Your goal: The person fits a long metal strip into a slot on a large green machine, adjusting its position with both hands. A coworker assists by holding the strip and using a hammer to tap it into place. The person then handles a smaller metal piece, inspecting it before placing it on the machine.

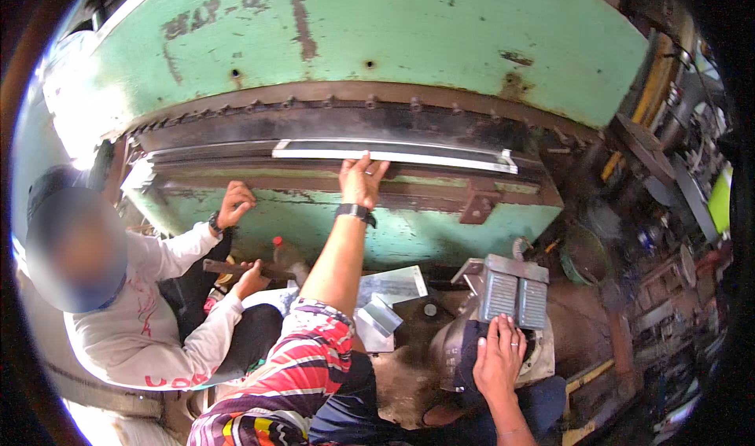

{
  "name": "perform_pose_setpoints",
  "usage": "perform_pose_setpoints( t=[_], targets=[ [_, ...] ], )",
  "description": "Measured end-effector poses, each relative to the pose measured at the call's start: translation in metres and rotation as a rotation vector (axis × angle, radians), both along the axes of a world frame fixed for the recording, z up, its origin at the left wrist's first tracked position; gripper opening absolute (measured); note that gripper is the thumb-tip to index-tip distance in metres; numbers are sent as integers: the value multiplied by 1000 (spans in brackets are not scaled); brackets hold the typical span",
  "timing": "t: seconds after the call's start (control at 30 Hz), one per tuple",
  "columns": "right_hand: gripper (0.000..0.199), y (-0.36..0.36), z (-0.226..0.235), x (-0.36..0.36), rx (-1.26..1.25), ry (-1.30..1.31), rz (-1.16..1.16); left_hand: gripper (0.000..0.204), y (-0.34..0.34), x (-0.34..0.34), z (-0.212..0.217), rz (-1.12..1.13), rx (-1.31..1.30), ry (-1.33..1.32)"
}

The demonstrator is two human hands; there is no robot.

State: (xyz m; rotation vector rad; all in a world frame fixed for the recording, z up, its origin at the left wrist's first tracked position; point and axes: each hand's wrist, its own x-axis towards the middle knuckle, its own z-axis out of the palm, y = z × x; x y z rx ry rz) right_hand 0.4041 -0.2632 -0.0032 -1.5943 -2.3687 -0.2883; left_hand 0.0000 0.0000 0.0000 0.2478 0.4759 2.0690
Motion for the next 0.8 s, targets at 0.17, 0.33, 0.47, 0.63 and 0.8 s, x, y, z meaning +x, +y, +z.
perform_pose_setpoints(
  t=[0.17,0.33,0.47,0.63,0.8],
  targets=[
    [50,-10,-12,-21,-12,81,23,79,-12,-5,14,-34,13,110],
    [50,-9,-11,-17,-8,87,16,59,-10,-2,15,-30,48,77],
    [50,-9,-9,-20,-4,98,23,36,-4,-14,9,-4,68,149],
    [49,-10,-8,-17,-6,96,6,39,-10,1,24,-12,53,107],
    [49,-8,-7,-21,-8,88,14,48,-10,-9,22,-15,21,139]
  ],
)
